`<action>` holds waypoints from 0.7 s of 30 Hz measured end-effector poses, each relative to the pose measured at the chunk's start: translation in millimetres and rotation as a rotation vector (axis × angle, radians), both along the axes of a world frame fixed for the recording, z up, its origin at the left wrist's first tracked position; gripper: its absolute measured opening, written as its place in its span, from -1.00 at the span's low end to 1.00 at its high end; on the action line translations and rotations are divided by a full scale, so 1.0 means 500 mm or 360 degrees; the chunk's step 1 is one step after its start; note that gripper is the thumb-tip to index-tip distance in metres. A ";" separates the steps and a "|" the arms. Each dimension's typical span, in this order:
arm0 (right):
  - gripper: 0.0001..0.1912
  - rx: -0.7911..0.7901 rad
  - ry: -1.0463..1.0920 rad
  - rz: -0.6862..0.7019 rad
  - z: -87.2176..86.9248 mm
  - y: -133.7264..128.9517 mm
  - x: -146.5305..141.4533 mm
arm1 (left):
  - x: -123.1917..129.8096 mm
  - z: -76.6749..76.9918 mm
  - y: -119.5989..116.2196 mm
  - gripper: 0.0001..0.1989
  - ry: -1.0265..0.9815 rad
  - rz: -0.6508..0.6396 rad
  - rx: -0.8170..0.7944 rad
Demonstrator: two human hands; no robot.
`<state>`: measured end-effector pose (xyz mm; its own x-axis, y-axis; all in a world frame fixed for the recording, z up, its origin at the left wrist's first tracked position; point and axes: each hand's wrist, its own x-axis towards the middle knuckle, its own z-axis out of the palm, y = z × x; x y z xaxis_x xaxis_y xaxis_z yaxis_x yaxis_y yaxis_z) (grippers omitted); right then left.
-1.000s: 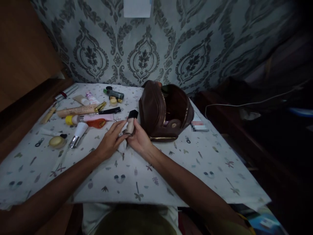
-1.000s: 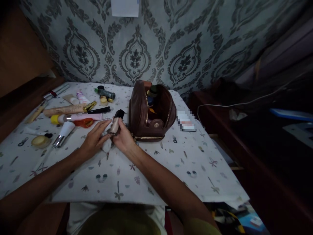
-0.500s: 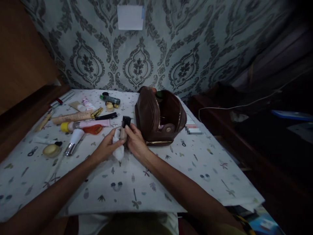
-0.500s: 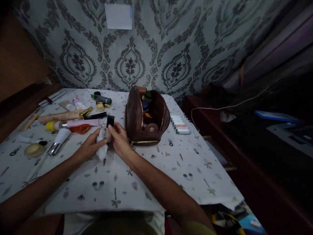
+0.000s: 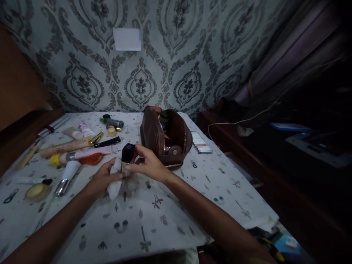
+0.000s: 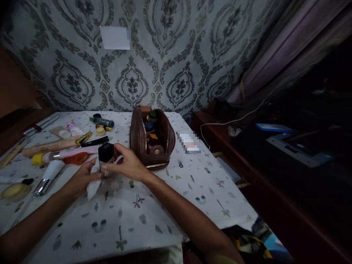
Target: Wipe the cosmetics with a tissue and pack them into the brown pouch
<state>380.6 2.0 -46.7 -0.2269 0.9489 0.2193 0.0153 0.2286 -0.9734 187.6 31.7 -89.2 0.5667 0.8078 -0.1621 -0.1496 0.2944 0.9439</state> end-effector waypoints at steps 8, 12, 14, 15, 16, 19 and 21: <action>-0.69 0.0096 -0.0631 -0.0057 0.057 -0.071 0.038 | 0.002 0.000 -0.013 -0.47 0.0326 -0.0088 0.0228; -0.69 0.0029 -0.0619 -0.0112 0.058 -0.091 0.036 | 0.002 -0.020 -0.013 -0.48 0.0407 0.0024 0.0392; -0.75 0.0024 -0.0544 -0.0106 0.058 -0.096 0.041 | 0.001 -0.028 -0.013 -0.45 0.0442 0.0029 0.0421; -0.75 0.0019 -0.0494 -0.0088 0.061 -0.097 0.047 | 0.001 -0.029 -0.013 -0.43 0.0459 0.0042 0.0418; -0.74 0.0007 -0.0428 -0.0056 0.068 -0.097 0.057 | 0.001 -0.029 -0.014 -0.41 0.0474 0.0062 0.0400; -0.69 -0.0034 -0.0188 0.0024 0.113 -0.088 0.109 | 0.005 -0.017 -0.013 -0.40 0.0502 0.0111 0.0280; -0.66 0.0067 -0.0149 -0.0121 0.161 -0.069 0.160 | 0.007 -0.007 -0.009 -0.45 0.0508 0.0071 0.0202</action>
<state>460.8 -32.7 33.8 -0.1762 0.9545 0.2406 0.1246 0.2641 -0.9564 190.9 27.1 -92.7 0.4670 0.8559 -0.2220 0.1493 0.1711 0.9739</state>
